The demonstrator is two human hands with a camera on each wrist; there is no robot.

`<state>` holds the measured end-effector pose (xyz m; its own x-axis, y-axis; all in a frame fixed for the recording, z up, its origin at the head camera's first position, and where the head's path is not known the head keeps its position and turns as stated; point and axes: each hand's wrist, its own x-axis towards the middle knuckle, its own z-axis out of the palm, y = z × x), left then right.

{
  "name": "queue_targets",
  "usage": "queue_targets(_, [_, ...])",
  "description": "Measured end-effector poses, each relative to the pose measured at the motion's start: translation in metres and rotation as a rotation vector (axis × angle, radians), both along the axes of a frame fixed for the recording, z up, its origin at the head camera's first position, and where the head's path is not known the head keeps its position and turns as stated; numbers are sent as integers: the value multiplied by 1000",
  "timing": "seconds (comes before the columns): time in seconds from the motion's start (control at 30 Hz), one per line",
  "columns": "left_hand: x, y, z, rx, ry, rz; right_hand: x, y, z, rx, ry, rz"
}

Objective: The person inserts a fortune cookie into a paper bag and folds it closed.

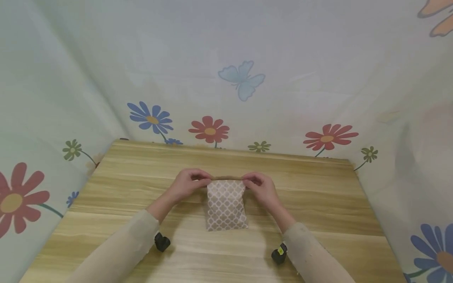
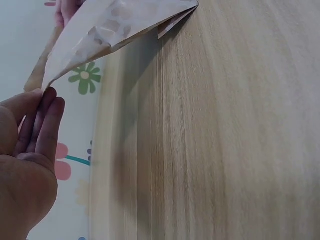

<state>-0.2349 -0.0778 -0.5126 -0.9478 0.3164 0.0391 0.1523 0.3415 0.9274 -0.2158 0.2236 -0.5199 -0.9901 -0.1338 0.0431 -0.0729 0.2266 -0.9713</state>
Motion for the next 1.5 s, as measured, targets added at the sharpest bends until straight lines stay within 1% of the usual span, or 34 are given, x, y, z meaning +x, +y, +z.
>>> queue_targets(0.17, [2,2,2,-12,13,3,1,1,10,-15,-44,28])
queue_targets(0.3, [4,2,2,-10,6,14,-3,1,12,1,-82,74])
queue_targets(0.4, [5,3,1,-8,8,10,-6,0,10,44,-94,108])
queue_targets(0.53, [6,3,-1,-4,34,-5,-7,-3,10,105,-98,120])
queue_targets(0.63, [6,3,-3,0,37,-5,-6,-3,11,127,-96,130])
queue_targets(0.7, [6,3,-4,2,30,-2,-5,-2,11,109,-102,150])
queue_targets(0.83, [6,2,-5,-1,17,5,-4,0,10,14,-165,172])
queue_targets(0.93, [8,2,-5,-3,21,8,-4,0,8,1,-188,177])
queue_targets(1.17, [9,4,-6,4,43,23,-1,0,11,135,-164,194])
queue_targets(1.37, [9,3,-8,25,61,31,2,-1,14,149,-153,191])
queue_targets(1.5, [8,3,-10,47,60,38,3,0,14,166,-144,194])
